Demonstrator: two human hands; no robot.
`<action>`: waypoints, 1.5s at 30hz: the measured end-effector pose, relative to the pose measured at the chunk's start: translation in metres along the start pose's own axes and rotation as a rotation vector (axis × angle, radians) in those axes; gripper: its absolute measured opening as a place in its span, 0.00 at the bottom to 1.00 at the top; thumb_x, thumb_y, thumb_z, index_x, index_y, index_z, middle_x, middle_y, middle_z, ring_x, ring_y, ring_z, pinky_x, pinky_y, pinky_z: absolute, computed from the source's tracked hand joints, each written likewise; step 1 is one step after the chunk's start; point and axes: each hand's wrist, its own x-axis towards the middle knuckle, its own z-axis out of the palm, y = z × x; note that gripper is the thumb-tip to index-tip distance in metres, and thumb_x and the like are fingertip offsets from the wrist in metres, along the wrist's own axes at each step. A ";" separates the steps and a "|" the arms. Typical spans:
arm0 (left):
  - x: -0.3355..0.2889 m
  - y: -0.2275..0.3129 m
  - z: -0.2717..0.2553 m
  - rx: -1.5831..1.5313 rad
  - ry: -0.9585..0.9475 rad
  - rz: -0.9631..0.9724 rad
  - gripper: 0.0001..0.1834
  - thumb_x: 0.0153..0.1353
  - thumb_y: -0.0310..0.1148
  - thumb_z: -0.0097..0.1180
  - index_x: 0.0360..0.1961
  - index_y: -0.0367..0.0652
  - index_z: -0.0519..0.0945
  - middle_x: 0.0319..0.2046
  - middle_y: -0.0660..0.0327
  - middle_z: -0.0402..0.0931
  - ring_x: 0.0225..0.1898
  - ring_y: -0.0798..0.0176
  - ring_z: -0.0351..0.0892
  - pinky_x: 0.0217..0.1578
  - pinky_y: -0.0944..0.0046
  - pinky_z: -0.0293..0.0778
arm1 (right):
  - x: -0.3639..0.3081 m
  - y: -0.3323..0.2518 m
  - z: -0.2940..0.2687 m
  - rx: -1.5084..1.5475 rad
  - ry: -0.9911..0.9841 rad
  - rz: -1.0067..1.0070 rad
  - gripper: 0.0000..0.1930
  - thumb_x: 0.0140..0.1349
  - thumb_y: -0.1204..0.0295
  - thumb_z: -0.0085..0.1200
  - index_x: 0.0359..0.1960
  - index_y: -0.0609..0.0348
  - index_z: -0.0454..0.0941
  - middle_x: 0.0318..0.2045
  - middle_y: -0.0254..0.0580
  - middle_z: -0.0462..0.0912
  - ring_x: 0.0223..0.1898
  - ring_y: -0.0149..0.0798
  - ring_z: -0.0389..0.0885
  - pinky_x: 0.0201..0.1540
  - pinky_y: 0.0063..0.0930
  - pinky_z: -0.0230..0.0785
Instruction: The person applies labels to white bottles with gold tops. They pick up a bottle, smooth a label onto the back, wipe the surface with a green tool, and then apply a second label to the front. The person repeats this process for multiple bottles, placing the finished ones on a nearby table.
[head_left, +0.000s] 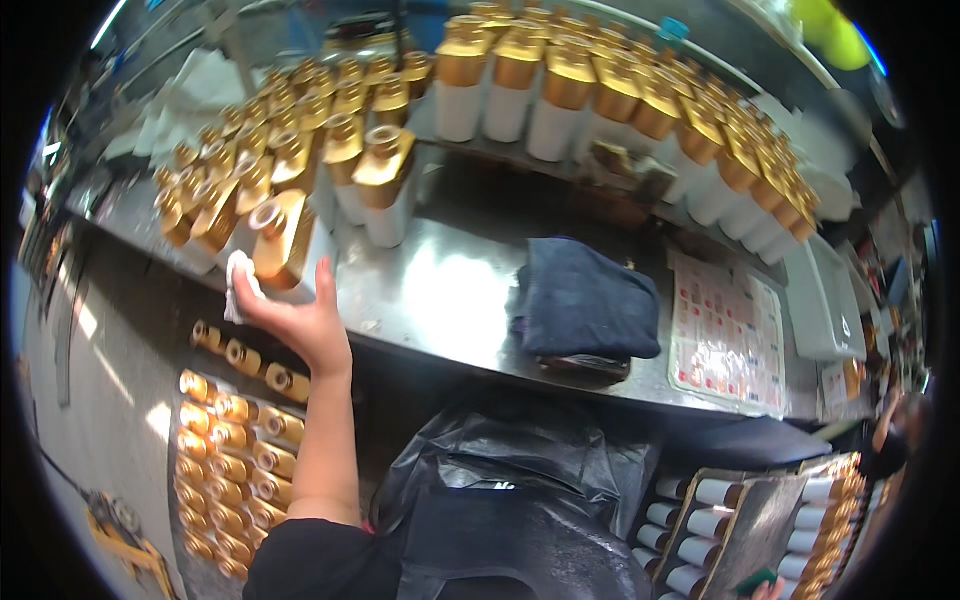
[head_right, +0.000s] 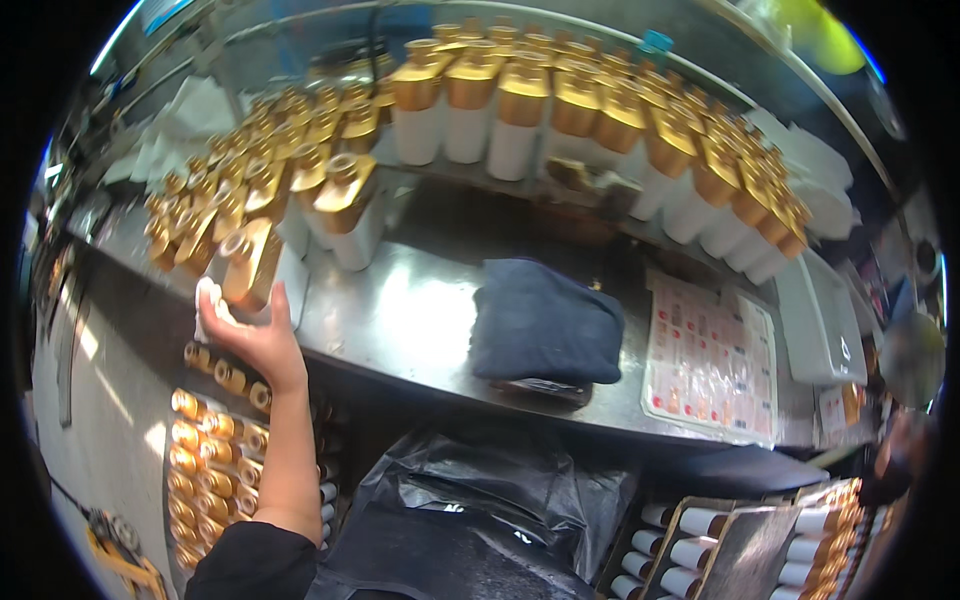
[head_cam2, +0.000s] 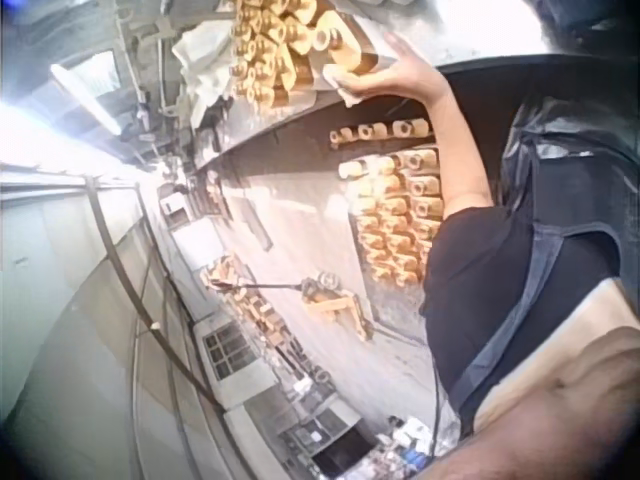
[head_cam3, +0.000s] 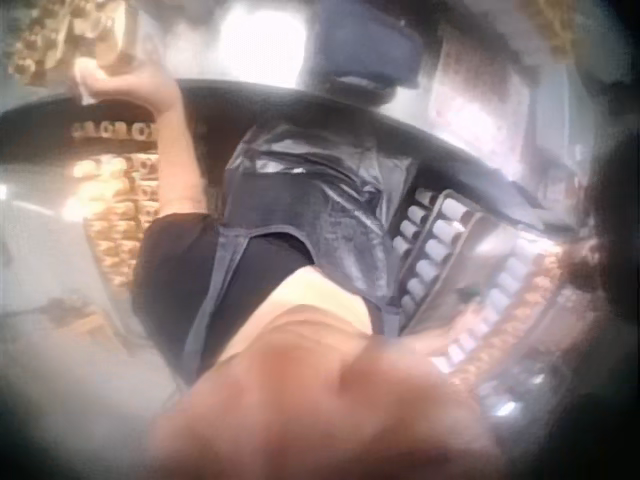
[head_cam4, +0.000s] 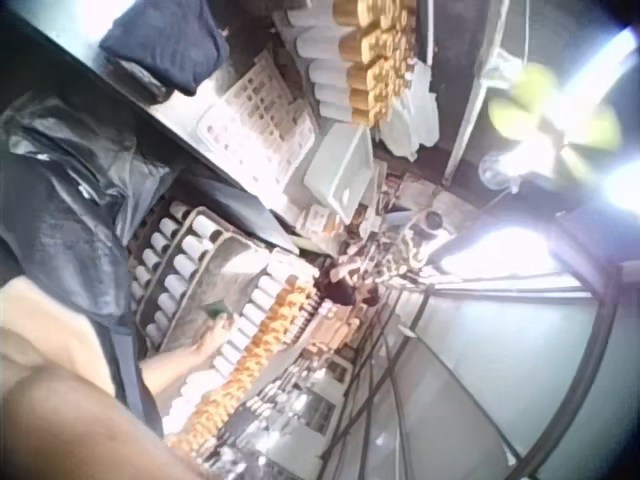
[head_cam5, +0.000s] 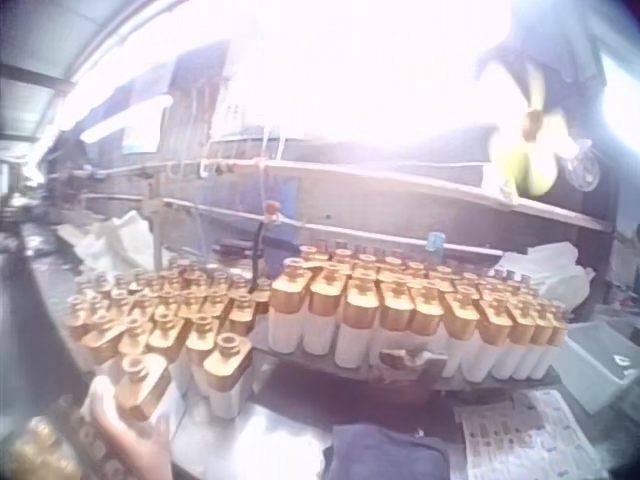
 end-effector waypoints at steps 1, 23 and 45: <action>-0.001 -0.014 0.007 0.067 0.022 -0.025 0.44 0.52 0.27 0.69 0.66 0.33 0.55 0.63 0.48 0.57 0.66 0.49 0.57 0.67 0.51 0.53 | 0.019 -0.005 0.007 0.199 -0.146 -0.045 0.26 0.70 0.63 0.49 0.66 0.59 0.60 0.49 0.37 0.71 0.49 0.35 0.69 0.54 0.28 0.63; -0.062 0.157 0.157 -0.712 -1.251 -0.600 0.46 0.52 0.59 0.63 0.52 0.22 0.67 0.48 0.35 0.75 0.52 0.42 0.77 0.53 0.55 0.72 | 0.099 -0.078 0.349 0.669 -1.051 0.383 0.22 0.76 0.56 0.32 0.24 0.53 0.66 0.09 0.31 0.61 0.10 0.26 0.57 0.14 0.21 0.48; -0.300 -0.140 0.003 0.507 -1.610 -0.865 0.12 0.67 0.30 0.48 0.46 0.34 0.77 0.44 0.52 0.78 0.46 0.57 0.76 0.54 0.59 0.69 | -0.057 0.297 0.295 -0.866 -0.510 0.739 0.23 0.68 0.52 0.45 0.41 0.60 0.83 0.34 0.49 0.84 0.38 0.47 0.81 0.40 0.37 0.71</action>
